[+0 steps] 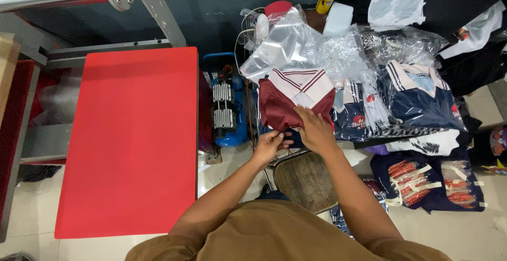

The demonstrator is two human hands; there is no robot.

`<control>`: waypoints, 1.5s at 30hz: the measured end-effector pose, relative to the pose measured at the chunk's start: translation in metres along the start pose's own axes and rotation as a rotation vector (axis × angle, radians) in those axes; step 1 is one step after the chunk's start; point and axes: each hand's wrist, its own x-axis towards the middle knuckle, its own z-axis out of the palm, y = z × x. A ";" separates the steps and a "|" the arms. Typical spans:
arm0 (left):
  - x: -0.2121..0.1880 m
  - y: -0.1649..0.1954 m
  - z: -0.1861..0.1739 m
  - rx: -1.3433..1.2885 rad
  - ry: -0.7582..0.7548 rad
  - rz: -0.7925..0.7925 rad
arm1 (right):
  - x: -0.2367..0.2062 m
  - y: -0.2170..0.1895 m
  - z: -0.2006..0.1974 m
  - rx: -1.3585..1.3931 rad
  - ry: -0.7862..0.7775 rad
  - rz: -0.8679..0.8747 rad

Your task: The person places a folded jersey on the red work table, slides it into a clear plastic poly bag, folds and presses the bag flap closed, and sets the packed jersey onto a stack of finished bags, repeating the cycle for additional jerseys one at a time.

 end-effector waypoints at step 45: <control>-0.267 0.147 -0.439 0.111 0.373 0.267 | 0.051 -0.375 0.207 1.191 -0.055 0.201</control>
